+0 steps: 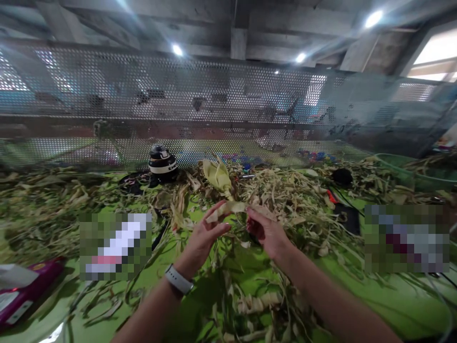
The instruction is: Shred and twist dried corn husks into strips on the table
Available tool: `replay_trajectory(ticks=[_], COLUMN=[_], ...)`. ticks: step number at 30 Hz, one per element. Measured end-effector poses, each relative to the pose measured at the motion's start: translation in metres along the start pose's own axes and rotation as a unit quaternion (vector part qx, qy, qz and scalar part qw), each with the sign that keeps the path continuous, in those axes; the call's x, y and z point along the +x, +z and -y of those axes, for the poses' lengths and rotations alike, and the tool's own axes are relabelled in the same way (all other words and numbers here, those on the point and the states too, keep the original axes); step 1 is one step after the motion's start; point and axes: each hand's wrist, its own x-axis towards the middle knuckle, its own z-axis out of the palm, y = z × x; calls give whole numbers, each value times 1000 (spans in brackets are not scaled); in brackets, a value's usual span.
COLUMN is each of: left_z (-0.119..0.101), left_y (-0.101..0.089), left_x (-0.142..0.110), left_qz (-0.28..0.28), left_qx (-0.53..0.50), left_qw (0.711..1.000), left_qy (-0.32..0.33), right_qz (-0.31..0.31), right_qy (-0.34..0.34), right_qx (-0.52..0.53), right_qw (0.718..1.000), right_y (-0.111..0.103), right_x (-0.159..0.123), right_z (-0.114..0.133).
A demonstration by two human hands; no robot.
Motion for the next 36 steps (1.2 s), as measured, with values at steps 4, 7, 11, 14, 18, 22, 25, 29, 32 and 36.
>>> replay_trajectory(ticks=[4, 7, 11, 14, 18, 22, 25, 29, 32, 36], left_z=[6, 9, 8, 1, -5, -2, 1, 4, 6, 5], left_y=[4, 4, -1, -7, -12, -14, -14, -15, -15, -13], left_x=[-1, 0, 3, 7, 11, 13, 14, 14, 14, 12], left_qz=[-42, -38, -111, -175, -213, -219, -212, -193, -179, -169], left_qx=[22, 46, 58, 32, 3, 9, 16, 32, 58, 91], left_qw=[999, 998, 992, 983, 977, 976, 977, 981, 982, 981], left_qy=[-20, -23, 33, 51, 33, 14, 11, 10, 4, -3], right_qz=[22, 54, 137, 211, 238, 167, 155, 153, 154, 134], right_qy=[22, 38, 30, -36, -81, -92, -80, -64, -58, -52], right_qx=[55, 15, -179, -452, -719, -821, -851, -870, -873, -875], right_qw=[998, 998, 974, 866, 648, 539, 495, 465, 458, 462], right_y=[5, 8, 1, -15, -33, -36, -34, -33, -34, -45], right_x=[-2, -6, -6, 0, 3, 1, 4, 8, 7, 0], right_z=[-7, -10, -2, 16, 34, 32, 28, 28, 33, 49])
